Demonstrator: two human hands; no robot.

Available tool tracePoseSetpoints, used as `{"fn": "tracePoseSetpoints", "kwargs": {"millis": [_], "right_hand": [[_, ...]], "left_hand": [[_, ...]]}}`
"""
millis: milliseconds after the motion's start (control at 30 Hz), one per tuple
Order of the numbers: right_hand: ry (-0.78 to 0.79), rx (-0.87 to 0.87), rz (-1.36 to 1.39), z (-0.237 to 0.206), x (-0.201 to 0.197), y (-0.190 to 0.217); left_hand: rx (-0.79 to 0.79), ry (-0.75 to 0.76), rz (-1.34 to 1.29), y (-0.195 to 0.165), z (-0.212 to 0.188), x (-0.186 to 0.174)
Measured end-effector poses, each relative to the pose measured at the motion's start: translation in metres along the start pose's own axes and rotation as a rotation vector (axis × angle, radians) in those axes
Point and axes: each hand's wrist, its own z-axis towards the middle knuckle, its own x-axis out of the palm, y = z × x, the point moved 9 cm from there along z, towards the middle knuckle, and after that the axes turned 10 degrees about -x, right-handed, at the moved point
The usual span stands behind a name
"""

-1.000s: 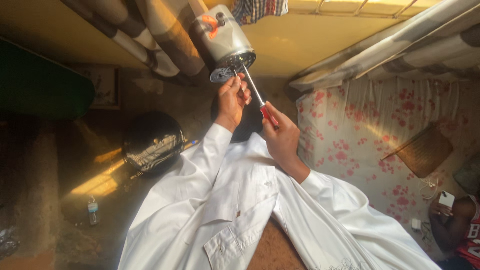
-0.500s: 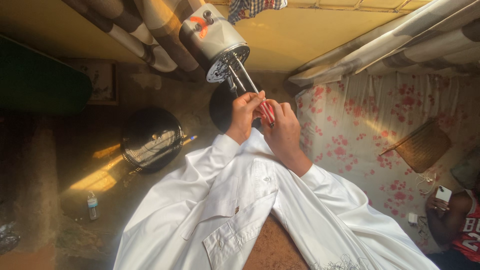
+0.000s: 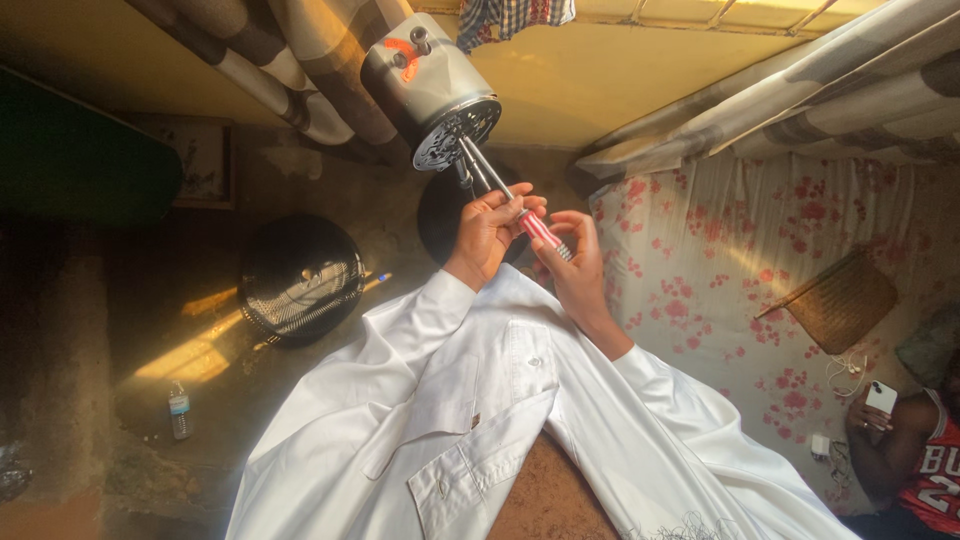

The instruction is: The person sits on the floor servicing a blender motor base. They wipe the detached base plate with a cloth, set it aside, and use a screwdriver to unscrew and work on the underside of the blender motor housing, handling small screws by hand.

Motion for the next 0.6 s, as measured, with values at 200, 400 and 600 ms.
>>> {"fn": "tracePoseSetpoints", "kwargs": {"millis": [200,400,600], "right_hand": [[0.121,0.28,0.196,-0.009,0.005,-0.032],[0.029,0.053,0.045,0.047,-0.002,-0.042],[0.082,0.392,0.426,0.122,0.054,-0.07]], "left_hand": [[-0.042,-0.145,0.013,0.002,-0.002,-0.011],[-0.072,-0.199,0.189,0.014,0.005,-0.055],[-0.152,-0.339,0.082,0.043,-0.007,-0.121]]}}
